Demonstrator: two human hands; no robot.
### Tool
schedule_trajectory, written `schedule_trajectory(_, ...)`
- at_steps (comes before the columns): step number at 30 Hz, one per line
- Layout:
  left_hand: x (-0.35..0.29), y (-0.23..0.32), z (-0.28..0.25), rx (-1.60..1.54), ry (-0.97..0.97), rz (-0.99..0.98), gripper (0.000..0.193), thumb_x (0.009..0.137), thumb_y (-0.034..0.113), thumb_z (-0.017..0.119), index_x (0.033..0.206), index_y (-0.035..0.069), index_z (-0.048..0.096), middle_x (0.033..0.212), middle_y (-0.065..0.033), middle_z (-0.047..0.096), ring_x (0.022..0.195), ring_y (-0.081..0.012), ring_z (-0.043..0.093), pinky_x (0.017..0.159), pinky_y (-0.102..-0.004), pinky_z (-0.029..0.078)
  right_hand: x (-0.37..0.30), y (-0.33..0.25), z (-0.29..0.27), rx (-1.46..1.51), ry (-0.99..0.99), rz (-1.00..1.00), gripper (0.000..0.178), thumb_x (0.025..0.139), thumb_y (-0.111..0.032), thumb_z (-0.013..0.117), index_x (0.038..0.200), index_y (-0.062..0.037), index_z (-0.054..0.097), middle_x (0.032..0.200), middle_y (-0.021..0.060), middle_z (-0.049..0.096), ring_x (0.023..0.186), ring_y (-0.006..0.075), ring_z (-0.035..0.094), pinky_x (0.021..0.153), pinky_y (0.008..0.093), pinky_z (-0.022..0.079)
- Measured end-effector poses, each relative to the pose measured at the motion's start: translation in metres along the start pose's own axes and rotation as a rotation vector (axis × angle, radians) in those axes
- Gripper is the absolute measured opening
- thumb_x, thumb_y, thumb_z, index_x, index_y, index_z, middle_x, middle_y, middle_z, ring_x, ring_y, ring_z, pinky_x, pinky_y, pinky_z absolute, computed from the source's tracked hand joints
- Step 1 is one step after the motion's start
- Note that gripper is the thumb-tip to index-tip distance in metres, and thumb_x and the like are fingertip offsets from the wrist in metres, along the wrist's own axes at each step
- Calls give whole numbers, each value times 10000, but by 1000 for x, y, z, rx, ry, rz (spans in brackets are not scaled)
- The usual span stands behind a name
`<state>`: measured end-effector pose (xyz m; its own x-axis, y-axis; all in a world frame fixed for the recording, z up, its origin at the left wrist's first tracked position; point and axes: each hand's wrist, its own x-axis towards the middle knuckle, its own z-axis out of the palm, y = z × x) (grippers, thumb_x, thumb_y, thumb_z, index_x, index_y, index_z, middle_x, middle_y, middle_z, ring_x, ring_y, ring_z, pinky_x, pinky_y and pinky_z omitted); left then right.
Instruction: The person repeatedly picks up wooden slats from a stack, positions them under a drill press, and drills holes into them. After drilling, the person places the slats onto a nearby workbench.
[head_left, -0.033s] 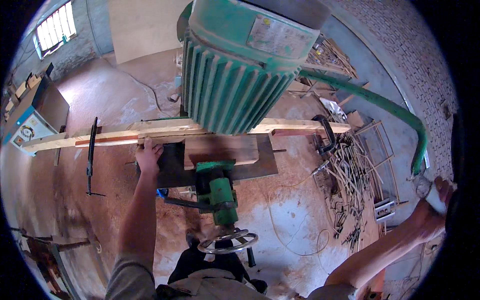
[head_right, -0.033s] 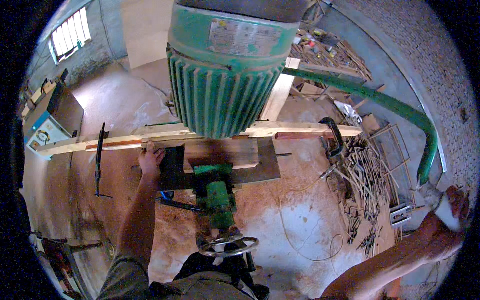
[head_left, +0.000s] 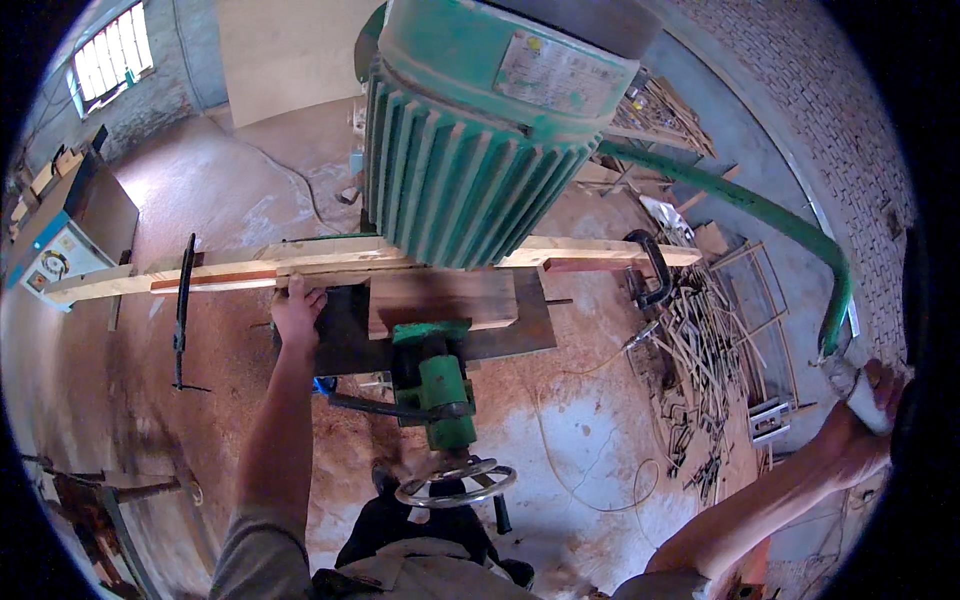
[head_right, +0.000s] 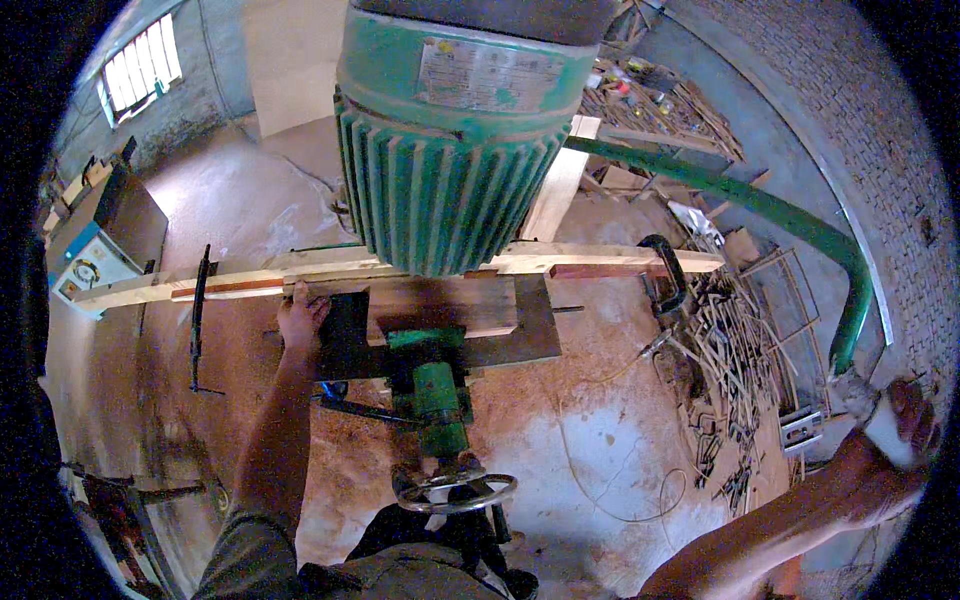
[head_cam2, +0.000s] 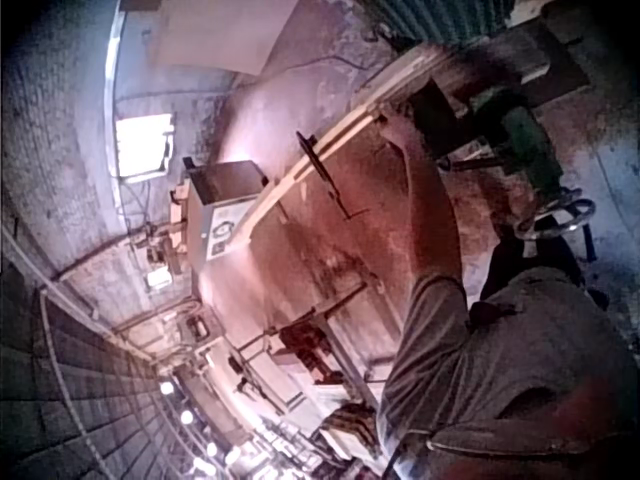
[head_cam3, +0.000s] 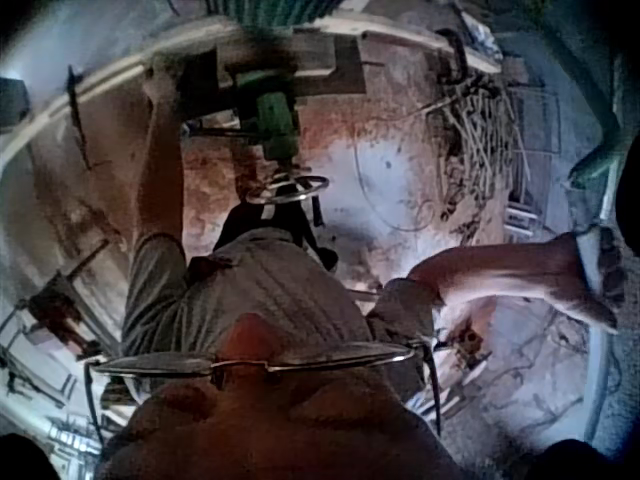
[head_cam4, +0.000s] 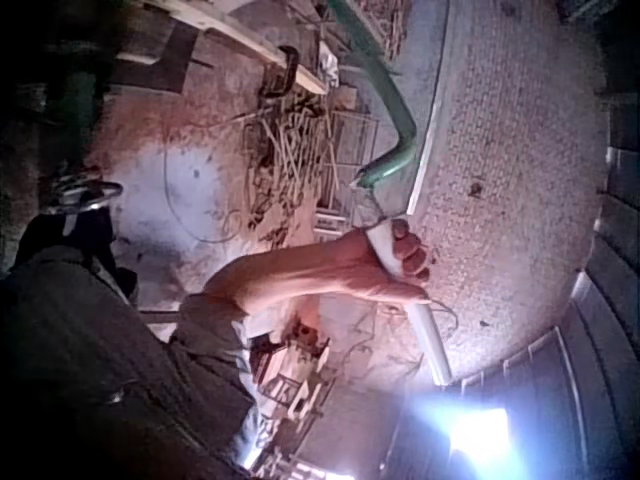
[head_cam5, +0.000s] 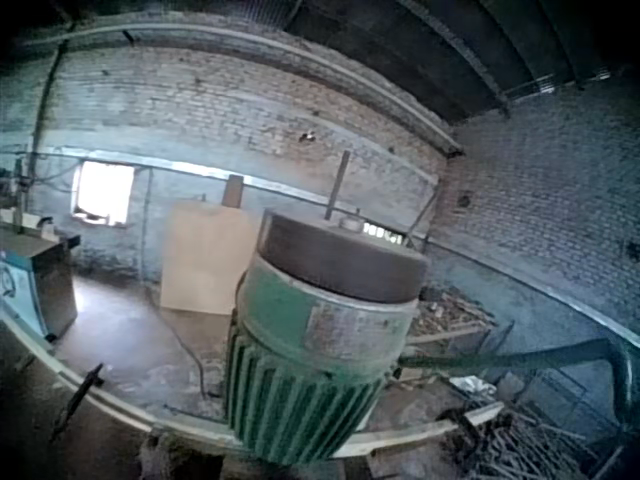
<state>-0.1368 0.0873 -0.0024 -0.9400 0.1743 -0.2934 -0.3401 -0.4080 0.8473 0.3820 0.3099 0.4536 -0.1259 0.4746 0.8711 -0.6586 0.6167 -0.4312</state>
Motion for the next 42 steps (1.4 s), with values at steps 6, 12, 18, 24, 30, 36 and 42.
schedule_trajectory(6,8,-4,-6,-19,-27,-7,332,898,307,629,1072,55,500,859,-92,613,710,-195,635,586,-309,556,-58,13,38,-68,463,-146,303,739,-246,732,854,-38,544,716,41,358,719,191,360,749,387,361)
schedule_trajectory(12,8,-1,-8,-33,-19,-11,393,914,264,590,1154,-10,442,923,-136,592,755,-239,633,638,-342,560,-106,11,19,128,325,-3,404,704,-237,775,706,-126,386,715,-10,295,723,178,332,782,366,292)
schedule_trajectory(18,12,-5,-11,-39,-26,4,387,901,250,616,1133,-7,442,938,-146,583,782,-249,637,647,-352,569,-156,14,8,129,313,19,346,738,-263,758,749,-136,435,712,-22,292,731,170,338,838,380,316)
schedule_trajectory(24,9,1,-13,-19,19,-5,354,909,259,604,1088,-17,473,924,-140,586,739,-232,632,633,-340,569,-219,21,-11,111,267,159,380,819,-367,690,986,-78,510,871,42,454,988,269,481,1066,486,274)
schedule_trajectory(30,4,3,-9,-8,-35,2,314,919,254,583,1063,-11,495,873,-118,602,698,-196,625,617,-323,564,-289,16,-24,-3,269,308,429,871,-407,612,1168,-110,526,1254,98,510,1273,340,392,1110,479,239)
schedule_trajectory(36,-1,10,-5,-37,42,-13,274,924,236,570,1052,4,502,836,-112,604,676,-193,621,583,-314,548,-310,13,-39,-157,268,393,457,857,-415,628,1217,-152,528,1250,103,526,1273,343,408,1095,491,266)
schedule_trajectory(42,21,6,-24,-78,87,113,291,908,251,603,1047,10,519,814,-109,598,629,-195,608,542,-308,531,-147,-4,-23,275,-37,218,461,906,-353,542,1260,-64,482,1294,148,487,1234,315,432,1123,498,251)
